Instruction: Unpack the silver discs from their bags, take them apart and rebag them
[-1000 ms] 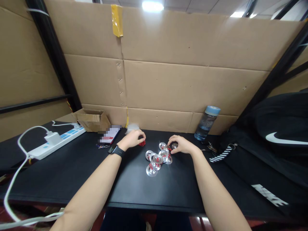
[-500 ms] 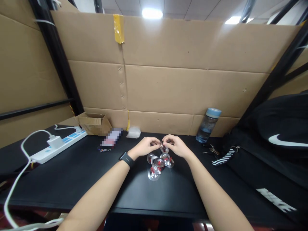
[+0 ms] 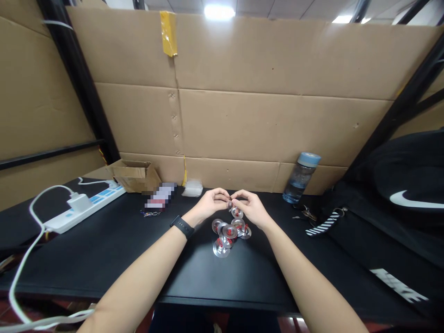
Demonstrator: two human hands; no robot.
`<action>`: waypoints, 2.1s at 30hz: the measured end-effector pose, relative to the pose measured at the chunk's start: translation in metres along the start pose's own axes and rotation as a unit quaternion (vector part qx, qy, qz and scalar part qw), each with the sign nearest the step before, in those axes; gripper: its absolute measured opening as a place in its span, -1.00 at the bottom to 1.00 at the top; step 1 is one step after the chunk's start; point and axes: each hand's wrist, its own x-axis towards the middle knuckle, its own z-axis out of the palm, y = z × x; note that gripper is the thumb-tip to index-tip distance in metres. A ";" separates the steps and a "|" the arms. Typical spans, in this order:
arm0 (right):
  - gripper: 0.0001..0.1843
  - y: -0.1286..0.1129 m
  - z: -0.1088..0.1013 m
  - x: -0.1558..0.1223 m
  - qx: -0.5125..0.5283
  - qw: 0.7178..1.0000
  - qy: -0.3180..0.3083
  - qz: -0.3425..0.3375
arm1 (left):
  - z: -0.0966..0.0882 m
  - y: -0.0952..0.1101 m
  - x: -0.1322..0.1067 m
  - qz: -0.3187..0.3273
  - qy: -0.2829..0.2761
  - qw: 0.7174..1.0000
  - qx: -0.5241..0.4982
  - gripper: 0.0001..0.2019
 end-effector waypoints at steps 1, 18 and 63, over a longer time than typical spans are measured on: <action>-0.64 -0.001 0.000 0.000 0.002 1.000 0.004 -0.001 | 0.001 0.001 -0.001 -0.001 0.002 1.000 -0.001 -0.62; -0.52 0.001 -0.019 -0.001 -0.281 0.957 -0.006 -0.067 | -0.026 -0.007 0.010 0.031 0.105 0.989 0.103 -0.63; -0.70 0.022 -0.003 0.006 0.006 0.998 -0.034 0.051 | 0.004 -0.001 -0.009 0.204 -0.029 0.807 0.554 -0.83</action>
